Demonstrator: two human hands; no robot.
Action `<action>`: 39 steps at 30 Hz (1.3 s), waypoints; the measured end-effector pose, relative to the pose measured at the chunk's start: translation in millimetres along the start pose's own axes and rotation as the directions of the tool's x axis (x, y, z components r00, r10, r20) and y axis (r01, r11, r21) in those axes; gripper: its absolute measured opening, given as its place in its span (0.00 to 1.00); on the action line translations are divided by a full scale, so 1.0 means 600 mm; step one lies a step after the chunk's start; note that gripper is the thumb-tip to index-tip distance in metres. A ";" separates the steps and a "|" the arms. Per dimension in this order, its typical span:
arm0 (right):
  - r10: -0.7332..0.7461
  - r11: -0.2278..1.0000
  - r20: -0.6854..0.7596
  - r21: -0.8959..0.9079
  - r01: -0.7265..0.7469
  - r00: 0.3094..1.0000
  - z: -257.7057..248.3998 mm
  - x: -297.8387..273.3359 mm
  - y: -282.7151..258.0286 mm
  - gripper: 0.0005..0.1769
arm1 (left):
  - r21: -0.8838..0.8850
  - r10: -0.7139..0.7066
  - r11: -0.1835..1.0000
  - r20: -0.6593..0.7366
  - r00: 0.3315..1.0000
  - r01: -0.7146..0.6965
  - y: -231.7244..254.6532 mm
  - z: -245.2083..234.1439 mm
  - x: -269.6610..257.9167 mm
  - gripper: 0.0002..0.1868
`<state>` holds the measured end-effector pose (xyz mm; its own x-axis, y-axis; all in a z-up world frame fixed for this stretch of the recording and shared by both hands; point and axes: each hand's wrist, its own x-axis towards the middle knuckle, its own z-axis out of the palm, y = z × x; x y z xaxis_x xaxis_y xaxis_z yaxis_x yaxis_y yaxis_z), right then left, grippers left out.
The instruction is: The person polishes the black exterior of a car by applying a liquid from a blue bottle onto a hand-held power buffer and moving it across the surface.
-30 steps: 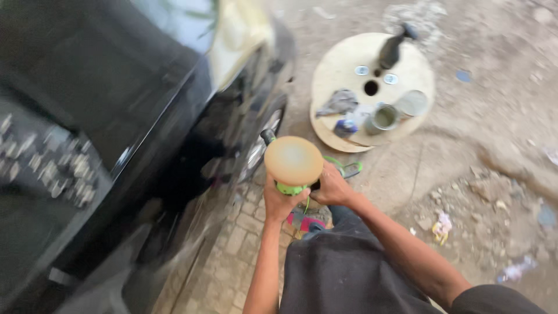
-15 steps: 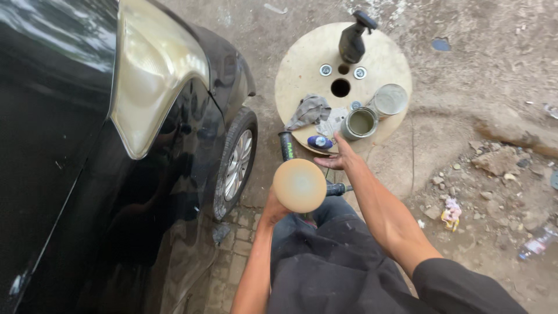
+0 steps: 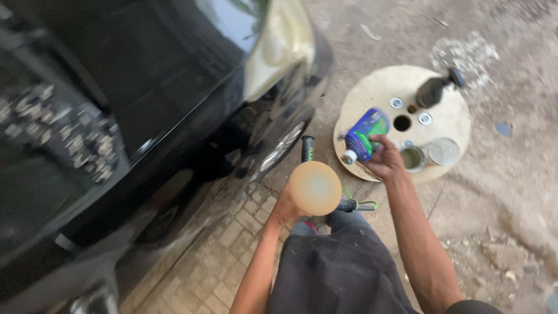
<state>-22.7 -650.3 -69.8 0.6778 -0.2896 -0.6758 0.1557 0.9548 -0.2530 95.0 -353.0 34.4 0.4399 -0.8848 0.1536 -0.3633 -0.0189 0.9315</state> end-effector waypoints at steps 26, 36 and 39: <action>0.434 0.895 0.531 -0.164 -0.414 0.728 0.335 -0.301 0.210 0.27 | -0.338 -0.411 0.901 -0.470 0.781 0.271 0.088 0.029 -0.151 0.49; 0.440 0.893 0.588 -0.212 -0.396 0.679 0.347 -0.301 0.219 0.29 | -0.305 -0.473 0.878 -0.438 0.764 0.368 0.062 0.037 -0.162 0.56; 0.450 0.888 0.606 -0.225 -0.402 0.655 0.348 -0.300 0.229 0.30 | -0.335 -0.419 0.899 -0.469 0.777 0.282 0.063 0.041 -0.158 0.58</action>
<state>26.7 -453.2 161.3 0.9501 0.2804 -0.1371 -0.2957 0.9491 -0.1086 19.3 -281.2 46.7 0.8797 -0.4610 -0.1163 0.0730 -0.1109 0.9912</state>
